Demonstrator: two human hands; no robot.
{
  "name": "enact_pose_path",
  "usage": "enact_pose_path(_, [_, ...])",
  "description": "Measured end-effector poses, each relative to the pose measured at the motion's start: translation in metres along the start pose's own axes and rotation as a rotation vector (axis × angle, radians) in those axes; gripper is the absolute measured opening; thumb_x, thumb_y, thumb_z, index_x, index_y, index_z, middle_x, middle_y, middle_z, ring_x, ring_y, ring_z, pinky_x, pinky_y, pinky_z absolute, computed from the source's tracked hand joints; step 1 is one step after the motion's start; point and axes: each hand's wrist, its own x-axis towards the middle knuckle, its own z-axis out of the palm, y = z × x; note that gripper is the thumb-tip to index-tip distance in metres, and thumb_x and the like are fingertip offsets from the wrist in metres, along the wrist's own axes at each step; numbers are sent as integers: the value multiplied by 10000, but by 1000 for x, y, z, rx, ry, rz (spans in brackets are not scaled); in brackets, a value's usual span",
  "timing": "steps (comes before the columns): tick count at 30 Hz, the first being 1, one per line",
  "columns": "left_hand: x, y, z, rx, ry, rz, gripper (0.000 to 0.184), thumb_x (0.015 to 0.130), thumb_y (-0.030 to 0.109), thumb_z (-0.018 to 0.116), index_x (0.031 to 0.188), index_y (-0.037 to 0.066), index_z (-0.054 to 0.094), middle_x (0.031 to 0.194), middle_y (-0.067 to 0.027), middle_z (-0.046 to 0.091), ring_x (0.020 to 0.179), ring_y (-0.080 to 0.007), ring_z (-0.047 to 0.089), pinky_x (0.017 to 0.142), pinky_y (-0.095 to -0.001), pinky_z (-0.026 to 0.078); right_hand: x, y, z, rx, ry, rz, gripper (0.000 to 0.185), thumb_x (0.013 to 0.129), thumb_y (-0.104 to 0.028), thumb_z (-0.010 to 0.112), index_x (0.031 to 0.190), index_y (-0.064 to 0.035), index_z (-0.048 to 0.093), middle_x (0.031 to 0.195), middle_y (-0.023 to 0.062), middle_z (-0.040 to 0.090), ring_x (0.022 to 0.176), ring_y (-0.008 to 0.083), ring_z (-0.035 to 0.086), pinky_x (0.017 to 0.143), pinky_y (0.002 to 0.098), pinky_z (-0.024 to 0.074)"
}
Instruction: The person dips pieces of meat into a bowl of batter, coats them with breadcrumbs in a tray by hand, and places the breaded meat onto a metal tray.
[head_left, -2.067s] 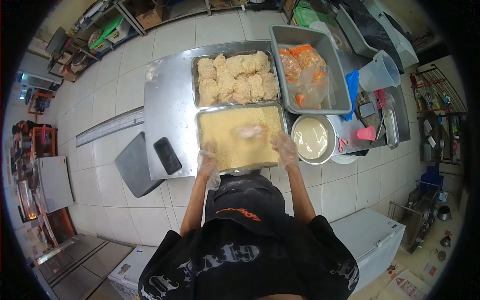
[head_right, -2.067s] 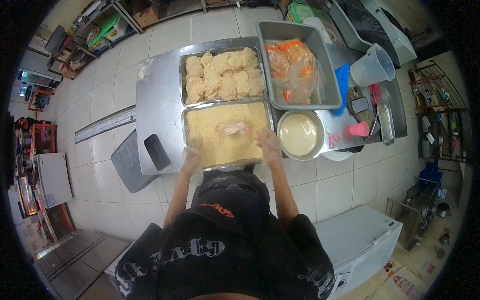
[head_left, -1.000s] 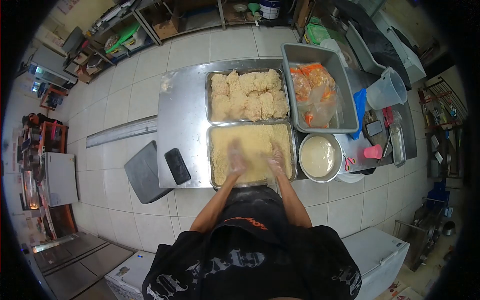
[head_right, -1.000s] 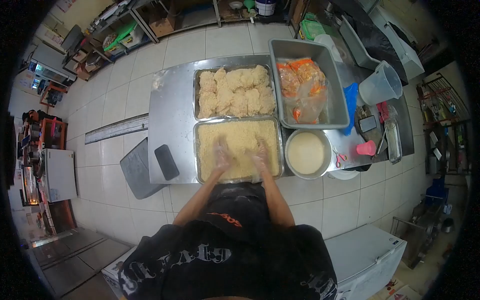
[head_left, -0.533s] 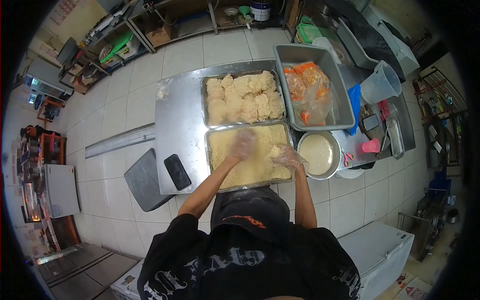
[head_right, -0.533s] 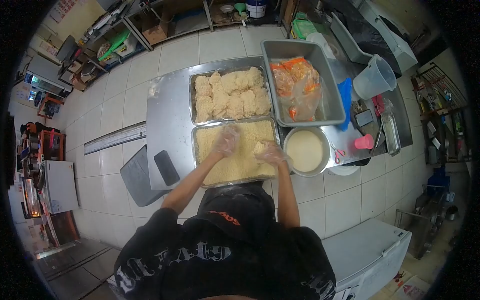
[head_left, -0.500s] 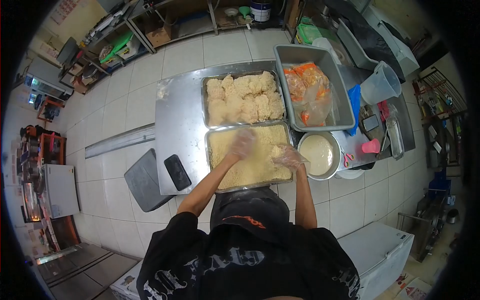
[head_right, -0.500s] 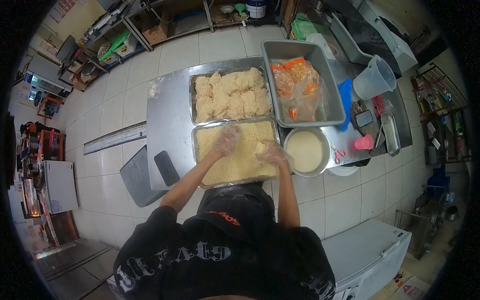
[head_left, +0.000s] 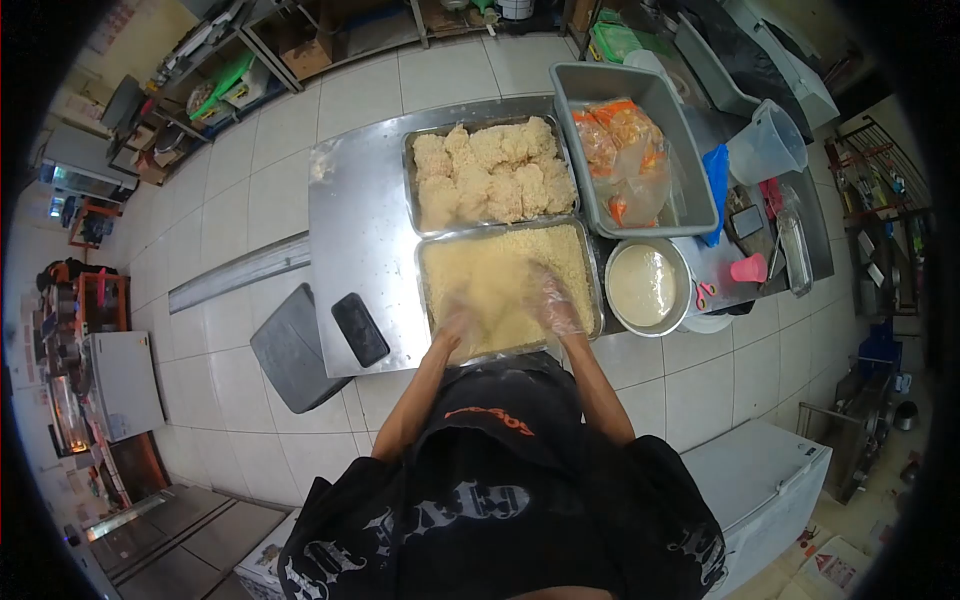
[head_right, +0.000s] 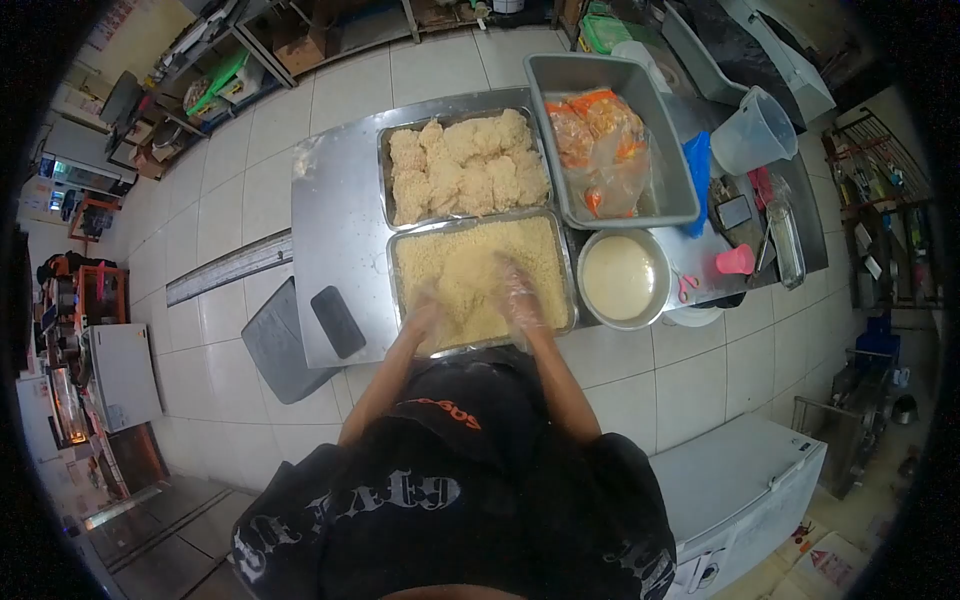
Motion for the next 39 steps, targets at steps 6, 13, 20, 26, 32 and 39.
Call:
enact_pose_path(6, [-24, -60, -9, -534, 22, -402, 531, 880, 135, 461, 1366, 59, 260, 1304, -88, 370, 1161, -159, 387, 934, -277, 366, -70, 89, 56, -384, -446, 341, 536, 691, -173, 671, 1167, -30, 470, 1033, 109, 528, 1021, 234, 500, 896, 324, 412])
enact_pose_path(13, [-27, -117, -2, -999, -112, -337, 413, 862, 102, 488, 1263, 66, 394, 1061, -59, 513, 918, -145, 518, 785, -263, 447, -56, 35, 16, 1222, -170, 902, 425, 791, -131, 599, 1175, -21, 454, 1035, 89, 523, 993, 229, 516, 890, 407, 458])
enact_pose_path(20, [-13, 36, 13, -437, -110, -356, 369, 871, 156, 448, 1217, 29, 440, 1079, -99, 552, 966, -228, 547, 850, -343, 437, -59, 60, 34, 523, -222, 643, 354, 820, -84, 555, 1162, -22, 488, 1011, 108, 577, 869, 221, 581, 782, 320, 518])
enact_pose_path(26, [59, -50, 42, 775, 354, 780, 632, 847, 152, 395, 1384, -32, 118, 1430, -195, 173, 1333, -317, 145, 1096, -400, 91, 8, 29, -2, 97, 32, 440, 370, 802, -208, 604, 1108, -11, 538, 996, 103, 602, 877, 186, 583, 727, 328, 491])
enact_pose_path(32, [47, -13, 76, 416, -137, 326, 755, 806, 218, 465, 1385, -44, 58, 1460, -195, 53, 1357, -323, 9, 1099, -394, 2, 33, 4, 11, 701, -154, 762, 575, 712, -189, 691, 1202, 4, 460, 1099, 151, 582, 991, 261, 565, 872, 334, 431])
enact_pose_path(39, [-3, -5, 25, 834, -65, 107, 711, 779, 163, 548, 1379, 21, 194, 1261, -164, 385, 1191, -308, 341, 1015, -375, 245, 16, -8, -22, 202, -103, 203, 687, 672, -180, 712, 1262, -10, 403, 1194, 168, 529, 1122, 258, 490, 908, 349, 414])
